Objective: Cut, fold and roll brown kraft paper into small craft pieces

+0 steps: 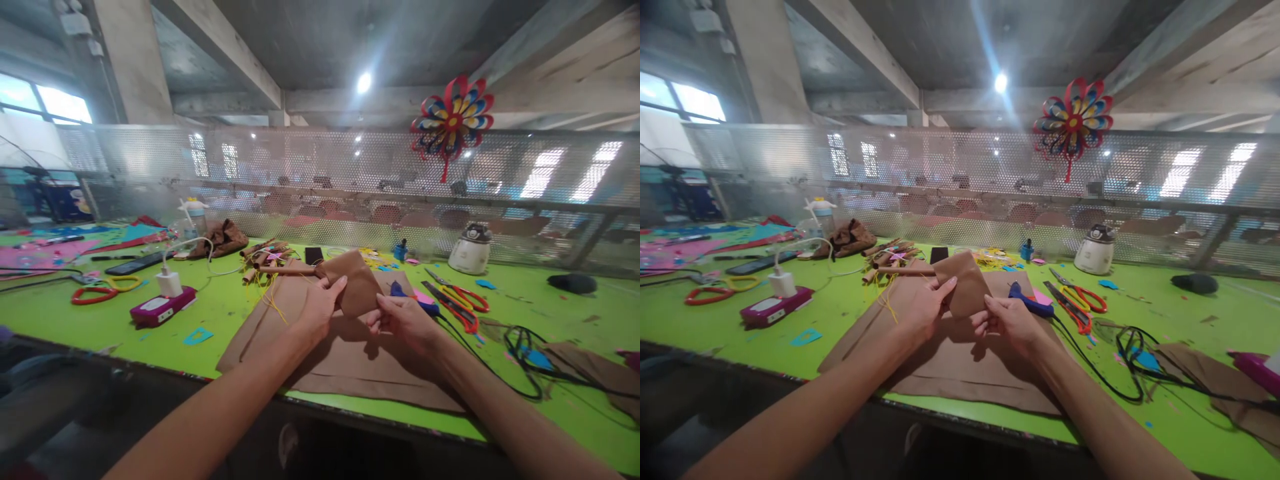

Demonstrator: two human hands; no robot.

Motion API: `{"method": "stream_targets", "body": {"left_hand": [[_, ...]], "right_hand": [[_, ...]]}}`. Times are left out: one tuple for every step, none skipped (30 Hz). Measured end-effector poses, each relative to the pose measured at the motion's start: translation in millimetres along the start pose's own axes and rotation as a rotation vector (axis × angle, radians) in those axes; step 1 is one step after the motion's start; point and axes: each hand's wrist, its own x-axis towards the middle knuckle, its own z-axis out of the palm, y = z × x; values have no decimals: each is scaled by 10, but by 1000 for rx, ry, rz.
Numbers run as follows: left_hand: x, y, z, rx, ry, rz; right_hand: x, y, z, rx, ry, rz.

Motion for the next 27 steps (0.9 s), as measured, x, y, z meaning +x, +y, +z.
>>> {"method": "stream_targets", "body": {"left_hand": [[4, -11, -7, -28, -20, -1], [5, -21, -13, -59, -43, -2], [3, -30, -17, -88, -71, -7], [-4, -38, -18, -114, -104, -19], [-13, -44, -15, -136, -133, -36], [-25, -48, -10, -152, -156, -57], [-37, -53, -3, -164, -175, -76], [-48, -56, 4, -176, -191, -86], [-55, -59, 10, -186, -202, -86], [-57, -63, 15, -194, -209, -81], [-54, -66, 16, -200, -214, -76], [-45, -68, 13, -206, -216, -72], [-33, -69, 7, -212, -217, -68], [-19, -69, -1, -216, -217, -67], [-5, -68, -12, -217, -222, -71], [7, -64, -23, -215, -230, -81], [14, -56, -33, -209, -241, -100], [17, -45, -42, -200, -252, -129], [14, -29, -47, -189, -255, -167], [8, -10, -50, -176, -253, -209], [-1, 11, -50, -163, -247, -247], [-11, 33, -48, -150, -237, -276], [-19, 53, -46, -137, -226, -293], [-25, 71, -45, -125, -214, -300], [-28, 83, -45, -117, -206, -303], [-28, 89, -47, -113, -202, -306], [-24, 90, -51, -112, -200, -313]], "right_hand": [[-3, 3, 4, 3, 1, 0], [-4, 8, 7, 12, 7, -1], [-3, 14, 10, 27, 13, -4], [-1, 21, 13, 47, 19, -10], [2, 28, 16, 69, 24, -16], [6, 33, 19, 91, 27, -18], [8, 36, 25, 114, 29, -18], [9, 38, 32, 133, 24, -12], [8, 38, 42, 148, 16, -1], [4, 37, 54, 163, 7, 9], [-2, 37, 69, 176, -10, 22], [-11, 36, 85, 186, -36, 37], [-21, 37, 101, 190, -67, 54], [-31, 38, 116, 188, -97, 70], [-42, 40, 128, 184, -120, 83], [-52, 42, 137, 175, -138, 93], [-61, 42, 141, 159, -148, 101], [-70, 39, 140, 138, -149, 110], [-78, 32, 133, 110, -144, 122], [-86, 19, 122, 80, -137, 142], [-94, 2, 105, 55, -125, 161], [-101, -18, 84, 40, -109, 177], [-107, -42, 61, 35, -87, 184], [-111, -65, 37, 37, -63, 178], [-112, -87, 13, 41, -35, 160], [-111, -104, -10, 40, -5, 136], [-105, -116, -30, 28, 31, 113]]}}
